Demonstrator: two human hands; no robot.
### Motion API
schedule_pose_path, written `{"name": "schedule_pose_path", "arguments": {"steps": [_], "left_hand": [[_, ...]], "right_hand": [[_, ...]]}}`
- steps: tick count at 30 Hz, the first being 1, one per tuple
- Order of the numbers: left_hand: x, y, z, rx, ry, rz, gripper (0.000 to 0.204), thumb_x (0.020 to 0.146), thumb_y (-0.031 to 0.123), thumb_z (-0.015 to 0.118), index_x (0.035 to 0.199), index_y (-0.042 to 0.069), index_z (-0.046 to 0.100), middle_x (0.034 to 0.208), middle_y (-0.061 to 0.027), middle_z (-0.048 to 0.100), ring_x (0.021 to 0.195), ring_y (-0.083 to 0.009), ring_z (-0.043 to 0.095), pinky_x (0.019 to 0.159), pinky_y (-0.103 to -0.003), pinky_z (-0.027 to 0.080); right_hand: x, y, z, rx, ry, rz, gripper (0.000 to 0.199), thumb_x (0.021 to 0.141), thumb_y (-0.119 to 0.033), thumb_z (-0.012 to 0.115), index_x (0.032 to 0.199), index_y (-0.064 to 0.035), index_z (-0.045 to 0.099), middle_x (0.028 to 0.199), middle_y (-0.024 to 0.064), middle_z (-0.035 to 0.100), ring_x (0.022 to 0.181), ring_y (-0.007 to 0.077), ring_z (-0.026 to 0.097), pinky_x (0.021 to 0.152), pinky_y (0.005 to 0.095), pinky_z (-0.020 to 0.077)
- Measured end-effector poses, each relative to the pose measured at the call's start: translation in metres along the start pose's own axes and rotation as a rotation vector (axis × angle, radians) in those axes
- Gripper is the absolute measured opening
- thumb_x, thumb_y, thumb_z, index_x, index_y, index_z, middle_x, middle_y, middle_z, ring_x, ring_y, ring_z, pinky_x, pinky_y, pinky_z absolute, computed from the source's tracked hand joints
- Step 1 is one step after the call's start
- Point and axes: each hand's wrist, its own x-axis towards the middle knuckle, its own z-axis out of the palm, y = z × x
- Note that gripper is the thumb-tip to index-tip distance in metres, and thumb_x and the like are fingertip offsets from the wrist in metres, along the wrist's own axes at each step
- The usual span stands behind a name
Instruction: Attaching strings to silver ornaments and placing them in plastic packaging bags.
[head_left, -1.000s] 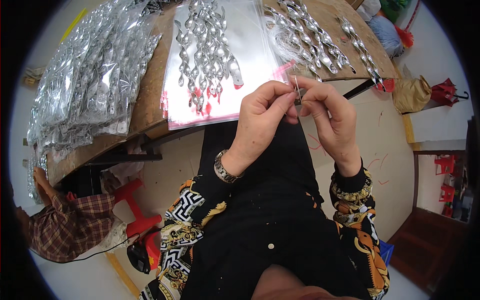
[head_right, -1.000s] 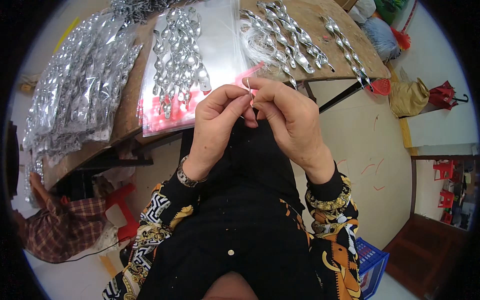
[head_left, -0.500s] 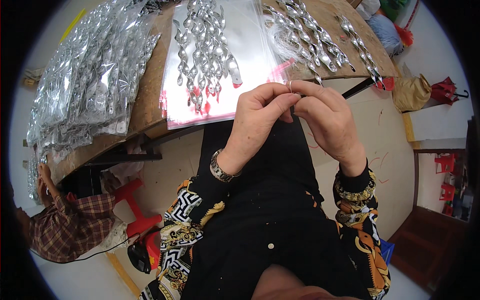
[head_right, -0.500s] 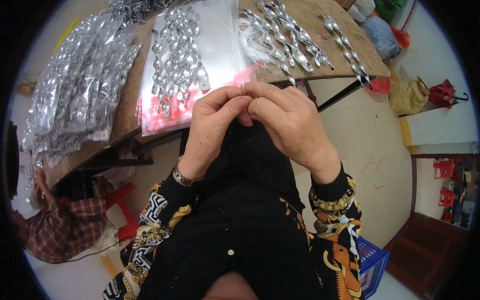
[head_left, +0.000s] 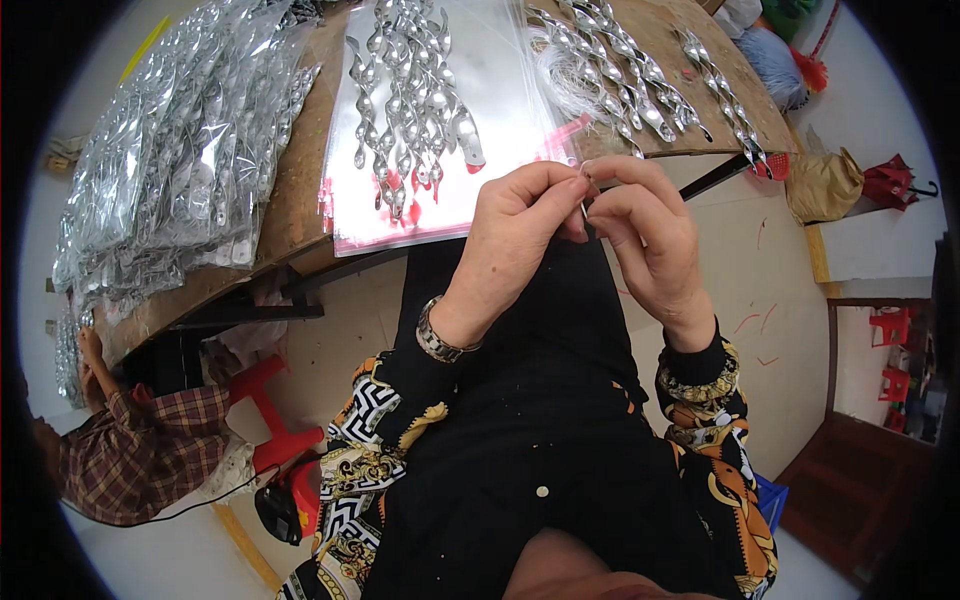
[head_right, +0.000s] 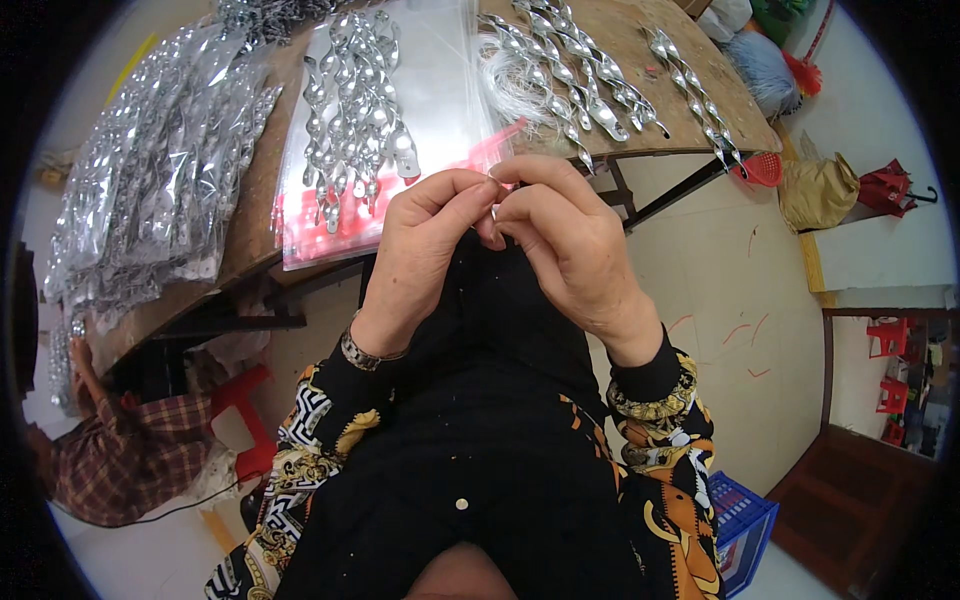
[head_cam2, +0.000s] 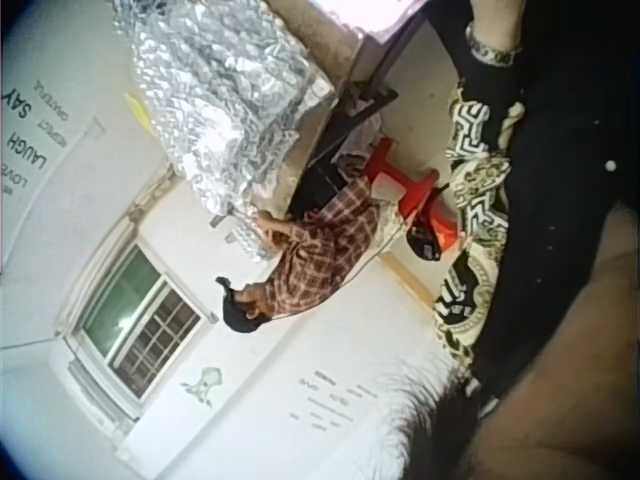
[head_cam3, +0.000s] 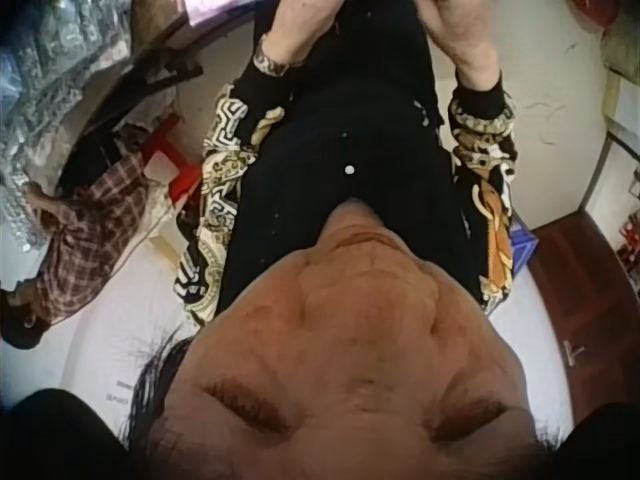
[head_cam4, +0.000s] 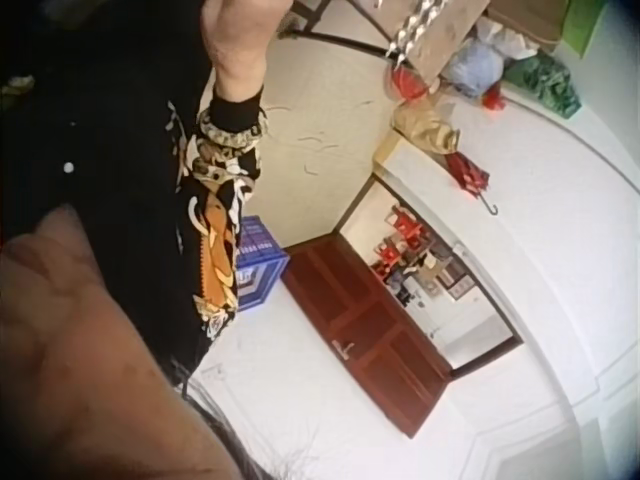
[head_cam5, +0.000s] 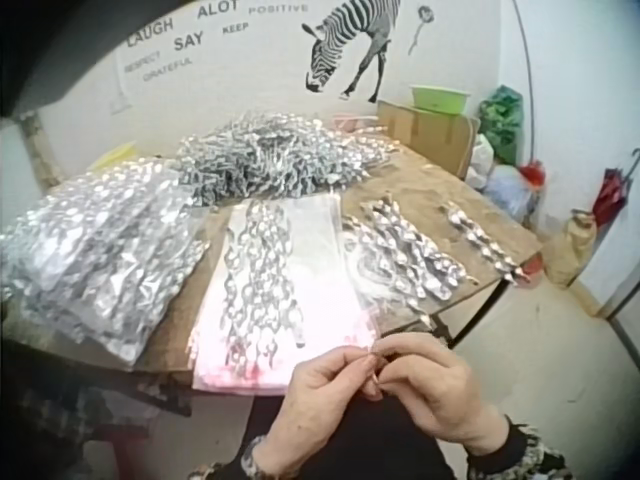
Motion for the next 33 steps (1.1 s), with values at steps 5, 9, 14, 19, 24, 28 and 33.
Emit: {"name": "schedule_pose_path", "arguments": {"steps": [5, 9, 14, 19, 24, 28, 33], "left_hand": [[-0.001, 0.000, -0.001, 0.031, -0.008, 0.005, 0.017, 0.092, 0.011, 0.054, 0.094, -0.003, 0.063, 0.073, -0.0035, 0.060, 0.067, -0.0103, 0.056, 0.066, -0.024, 0.047], [-0.001, 0.000, -0.001, 0.039, -0.010, 0.016, 0.017, 0.092, 0.011, 0.054, 0.093, -0.003, 0.064, 0.071, -0.0035, 0.059, 0.067, -0.0107, 0.057, 0.067, -0.024, 0.047], [-0.001, -0.005, -0.002, 0.041, -0.066, 0.053, 0.017, 0.092, 0.011, 0.055, 0.093, -0.003, 0.064, 0.070, -0.0016, 0.059, 0.066, -0.0080, 0.056, 0.064, -0.021, 0.046], [-0.002, -0.004, -0.002, 0.054, -0.096, 0.049, 0.016, 0.092, 0.011, 0.055, 0.093, -0.003, 0.064, 0.070, -0.0016, 0.059, 0.066, -0.0083, 0.056, 0.064, -0.022, 0.046], [-0.002, -0.003, -0.003, 0.064, -0.132, 0.024, 0.017, 0.092, 0.010, 0.053, 0.092, -0.003, 0.063, 0.070, -0.0038, 0.060, 0.067, -0.0112, 0.057, 0.068, -0.023, 0.046], [-0.001, -0.004, -0.003, 0.044, -0.137, 0.003, 0.016, 0.091, 0.010, 0.055, 0.092, -0.003, 0.064, 0.071, -0.0025, 0.060, 0.066, -0.0095, 0.056, 0.065, -0.022, 0.046], [-0.002, -0.001, -0.001, 0.062, -0.123, -0.023, 0.016, 0.091, 0.010, 0.056, 0.093, -0.003, 0.064, 0.071, -0.0035, 0.060, 0.066, -0.0111, 0.057, 0.067, -0.023, 0.046]], "right_hand": [[-0.001, 0.000, 0.003, 0.148, 0.104, 0.175, 0.005, 0.085, 0.006, 0.054, 0.084, 0.0014, 0.056, 0.108, 0.0103, 0.057, 0.070, 0.0083, 0.052, 0.062, 0.0218, 0.0444], [-0.002, 0.006, 0.003, 0.287, 0.129, 0.267, 0.004, 0.089, 0.001, 0.051, 0.088, 0.0010, 0.055, 0.104, 0.0075, 0.057, 0.068, 0.0063, 0.049, 0.063, 0.0196, 0.0414], [-0.002, 0.009, 0.002, 0.411, 0.136, 0.364, 0.006, 0.091, -0.002, 0.051, 0.091, 0.0004, 0.056, 0.098, 0.0040, 0.057, 0.069, 0.0055, 0.048, 0.065, 0.0187, 0.0401], [0.000, 0.009, 0.001, 0.499, 0.115, 0.413, 0.007, 0.092, -0.004, 0.051, 0.094, -0.0002, 0.057, 0.092, 0.0013, 0.057, 0.071, 0.0049, 0.048, 0.066, 0.0186, 0.0397], [0.000, 0.010, 0.001, 0.508, 0.082, 0.417, 0.008, 0.092, -0.004, 0.051, 0.093, -0.0002, 0.058, 0.091, 0.0009, 0.058, 0.072, 0.0048, 0.048, 0.066, 0.0186, 0.0399], [0.001, 0.007, 0.000, 0.509, 0.082, 0.416, 0.007, 0.092, -0.004, 0.052, 0.093, -0.0002, 0.058, 0.091, 0.0012, 0.058, 0.072, 0.0049, 0.048, 0.066, 0.0187, 0.0400], [0.001, 0.006, -0.001, 0.487, 0.082, 0.408, 0.007, 0.091, -0.004, 0.053, 0.092, -0.0001, 0.058, 0.090, 0.0016, 0.058, 0.072, 0.0053, 0.049, 0.066, 0.0191, 0.0404]]}}
